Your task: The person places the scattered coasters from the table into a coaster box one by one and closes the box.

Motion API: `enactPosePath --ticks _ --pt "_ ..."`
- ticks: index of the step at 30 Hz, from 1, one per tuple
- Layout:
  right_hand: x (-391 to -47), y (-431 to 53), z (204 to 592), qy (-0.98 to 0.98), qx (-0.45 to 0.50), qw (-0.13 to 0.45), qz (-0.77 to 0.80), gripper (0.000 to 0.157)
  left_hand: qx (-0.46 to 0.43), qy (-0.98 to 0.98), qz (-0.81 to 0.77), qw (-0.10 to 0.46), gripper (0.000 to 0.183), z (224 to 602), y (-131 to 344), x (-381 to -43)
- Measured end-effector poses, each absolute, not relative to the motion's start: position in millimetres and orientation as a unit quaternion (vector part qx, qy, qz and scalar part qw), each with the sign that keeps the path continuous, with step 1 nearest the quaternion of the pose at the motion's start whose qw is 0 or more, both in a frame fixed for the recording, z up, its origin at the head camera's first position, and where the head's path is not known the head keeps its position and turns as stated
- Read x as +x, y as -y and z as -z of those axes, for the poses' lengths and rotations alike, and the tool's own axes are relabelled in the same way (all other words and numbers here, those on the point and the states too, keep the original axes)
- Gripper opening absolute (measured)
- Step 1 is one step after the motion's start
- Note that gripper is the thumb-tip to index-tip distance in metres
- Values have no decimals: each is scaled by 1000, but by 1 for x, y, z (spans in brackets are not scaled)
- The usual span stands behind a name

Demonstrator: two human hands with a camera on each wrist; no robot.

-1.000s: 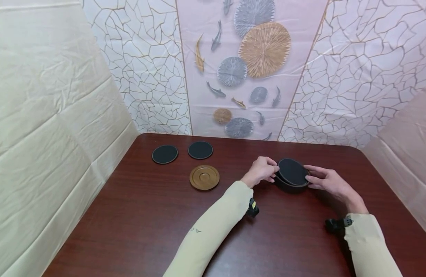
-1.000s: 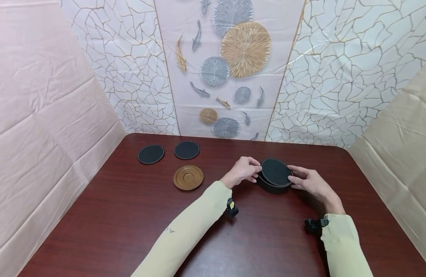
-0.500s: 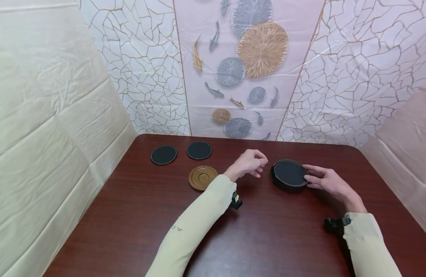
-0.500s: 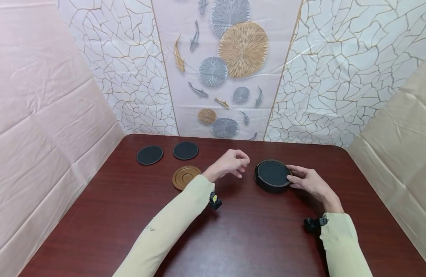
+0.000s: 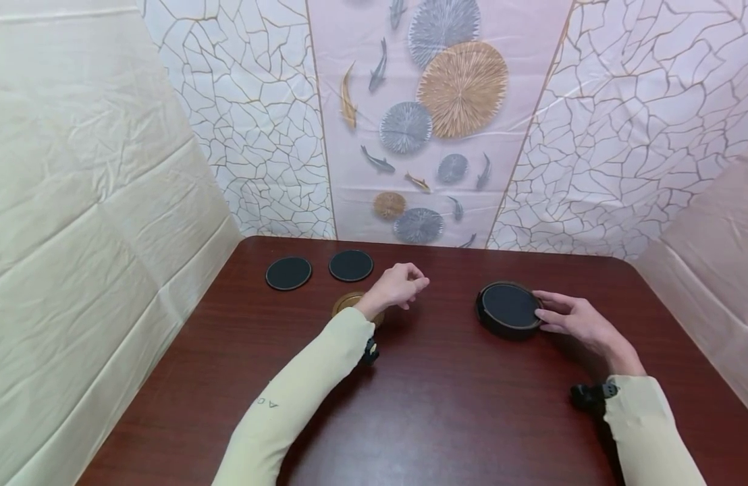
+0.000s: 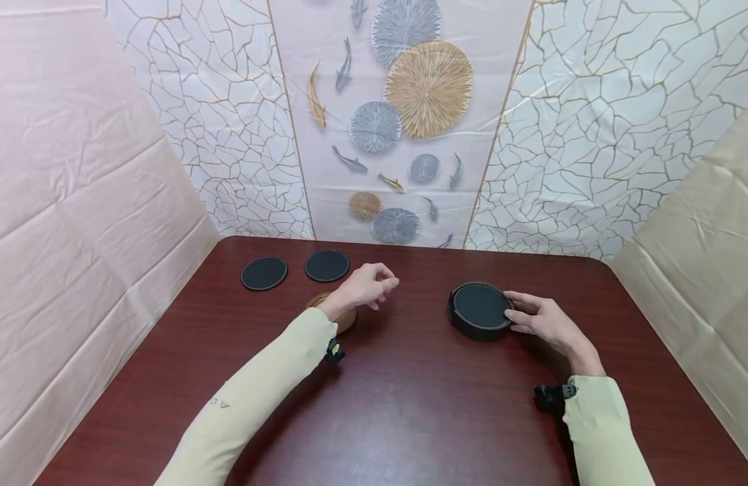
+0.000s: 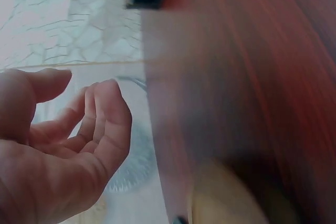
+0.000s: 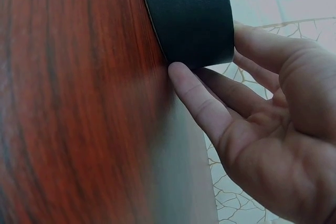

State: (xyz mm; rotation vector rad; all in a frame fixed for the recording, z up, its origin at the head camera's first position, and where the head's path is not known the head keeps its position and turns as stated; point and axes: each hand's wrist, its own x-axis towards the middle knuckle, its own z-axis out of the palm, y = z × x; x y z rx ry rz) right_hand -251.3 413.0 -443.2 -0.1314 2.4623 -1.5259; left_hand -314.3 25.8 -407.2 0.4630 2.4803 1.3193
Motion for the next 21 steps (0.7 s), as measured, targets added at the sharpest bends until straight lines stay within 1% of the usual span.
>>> enactPosePath --ticks 4,8,21 --pt "-251 -412 443 -842 -45 119 524 74 172 -887 -411 122 24 408 -9 -315" --pt "-250 -411 442 -842 -44 119 525 74 168 -893 -405 102 23 407 11 -318" --pt "-250 -412 442 -839 -42 118 530 74 107 -904 -408 76 21 416 77 -328"
